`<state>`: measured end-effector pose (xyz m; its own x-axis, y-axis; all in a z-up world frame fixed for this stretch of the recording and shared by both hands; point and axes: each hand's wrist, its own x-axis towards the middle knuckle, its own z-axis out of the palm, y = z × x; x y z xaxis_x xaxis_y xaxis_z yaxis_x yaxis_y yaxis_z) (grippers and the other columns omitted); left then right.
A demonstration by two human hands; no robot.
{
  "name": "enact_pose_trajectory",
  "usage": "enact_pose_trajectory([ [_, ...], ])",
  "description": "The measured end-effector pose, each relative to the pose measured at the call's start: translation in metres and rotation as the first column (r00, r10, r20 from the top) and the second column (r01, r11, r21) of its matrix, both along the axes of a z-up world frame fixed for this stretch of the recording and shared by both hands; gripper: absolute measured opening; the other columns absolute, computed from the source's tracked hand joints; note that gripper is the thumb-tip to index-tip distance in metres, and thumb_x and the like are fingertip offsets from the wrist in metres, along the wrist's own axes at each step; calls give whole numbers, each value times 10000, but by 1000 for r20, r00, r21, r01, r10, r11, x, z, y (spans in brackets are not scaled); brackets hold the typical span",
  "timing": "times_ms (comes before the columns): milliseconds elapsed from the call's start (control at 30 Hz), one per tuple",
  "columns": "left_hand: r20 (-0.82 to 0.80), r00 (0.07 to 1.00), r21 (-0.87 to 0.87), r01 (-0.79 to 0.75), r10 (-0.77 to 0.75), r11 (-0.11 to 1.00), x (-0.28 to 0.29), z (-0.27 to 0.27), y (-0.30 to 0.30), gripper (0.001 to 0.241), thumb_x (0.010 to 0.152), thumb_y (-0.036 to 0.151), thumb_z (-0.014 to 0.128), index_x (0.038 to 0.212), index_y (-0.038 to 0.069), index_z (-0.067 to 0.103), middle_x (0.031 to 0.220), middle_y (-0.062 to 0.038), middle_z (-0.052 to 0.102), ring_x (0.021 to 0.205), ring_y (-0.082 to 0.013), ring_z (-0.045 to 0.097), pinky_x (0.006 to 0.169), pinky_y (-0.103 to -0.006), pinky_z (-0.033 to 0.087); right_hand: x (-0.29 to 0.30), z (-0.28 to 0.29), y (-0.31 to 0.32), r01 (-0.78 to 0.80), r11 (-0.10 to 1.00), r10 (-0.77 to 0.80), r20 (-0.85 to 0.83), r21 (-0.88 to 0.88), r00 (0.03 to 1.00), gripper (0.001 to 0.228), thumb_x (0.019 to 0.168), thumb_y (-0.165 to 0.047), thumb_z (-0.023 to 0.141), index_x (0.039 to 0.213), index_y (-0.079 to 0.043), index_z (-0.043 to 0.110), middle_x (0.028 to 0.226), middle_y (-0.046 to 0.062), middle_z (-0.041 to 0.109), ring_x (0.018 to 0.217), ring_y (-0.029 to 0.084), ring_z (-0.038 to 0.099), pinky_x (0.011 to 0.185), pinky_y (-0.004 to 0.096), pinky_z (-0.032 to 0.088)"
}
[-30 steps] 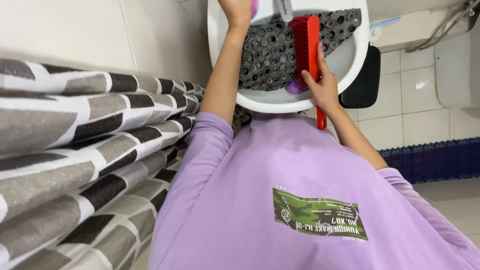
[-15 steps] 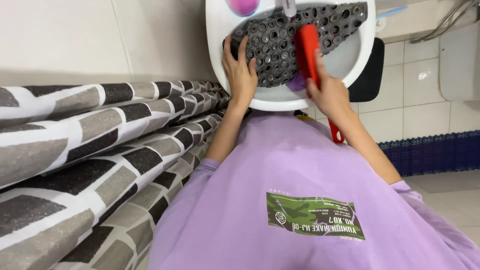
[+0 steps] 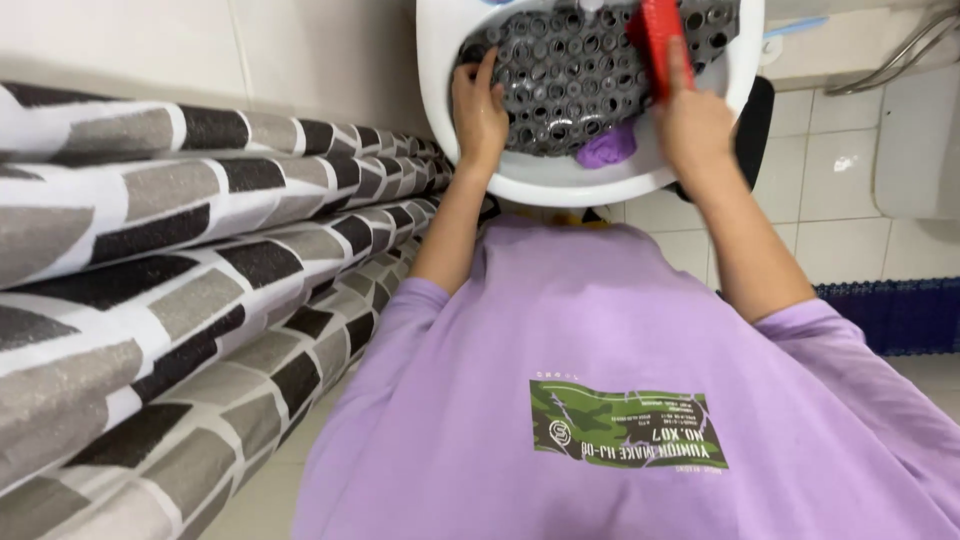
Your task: Scrubbing a grey rubber bath mat with a red brush and cleaning spray in a bathroom sink.
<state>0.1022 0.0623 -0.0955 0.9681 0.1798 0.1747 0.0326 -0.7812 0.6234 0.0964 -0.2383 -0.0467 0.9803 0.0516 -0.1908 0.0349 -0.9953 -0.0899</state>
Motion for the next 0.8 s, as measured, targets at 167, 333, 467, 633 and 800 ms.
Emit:
enact_pose_trajectory([
  [167,-10,1000,-86,19,-20,996,8,-5,4,486,962,2,640,1425,140,590,1166,-166,593,1052,-356,605,948,-451,500,-29,-12,123,-177,940,229,-154,293,961,336,868,-222,666,1105,12,711,776,263,724,680,429,725,614,532,577],
  [333,35,999,-117,11,-7,993,2,-12,7,541,909,-5,637,1423,157,589,1160,-150,607,1057,-353,623,960,-445,513,14,-28,34,-221,972,231,-169,77,958,304,947,-321,690,938,-30,777,856,223,746,773,400,735,700,511,584],
  [467,-42,999,-174,2,-9,985,9,-8,4,450,972,53,657,1397,193,612,1121,-151,619,988,-349,642,891,-463,515,27,43,-23,-65,997,60,-100,-43,993,616,980,-283,672,1565,-186,507,850,241,731,763,437,710,667,528,556],
  [633,-50,999,-151,-3,-5,989,11,-11,8,447,975,62,670,1399,188,606,1100,-153,641,991,-361,660,899,-470,521,3,-35,94,-158,980,175,-136,124,975,266,930,-239,682,1002,8,751,897,259,733,807,416,738,726,513,592],
  [800,-55,995,-134,-91,84,987,14,-34,8,557,831,-24,703,1361,31,540,1212,-182,680,1115,-381,669,974,-455,530,10,7,92,-217,960,254,-230,175,940,352,953,-326,696,1013,14,763,890,250,744,823,412,742,791,514,591],
])
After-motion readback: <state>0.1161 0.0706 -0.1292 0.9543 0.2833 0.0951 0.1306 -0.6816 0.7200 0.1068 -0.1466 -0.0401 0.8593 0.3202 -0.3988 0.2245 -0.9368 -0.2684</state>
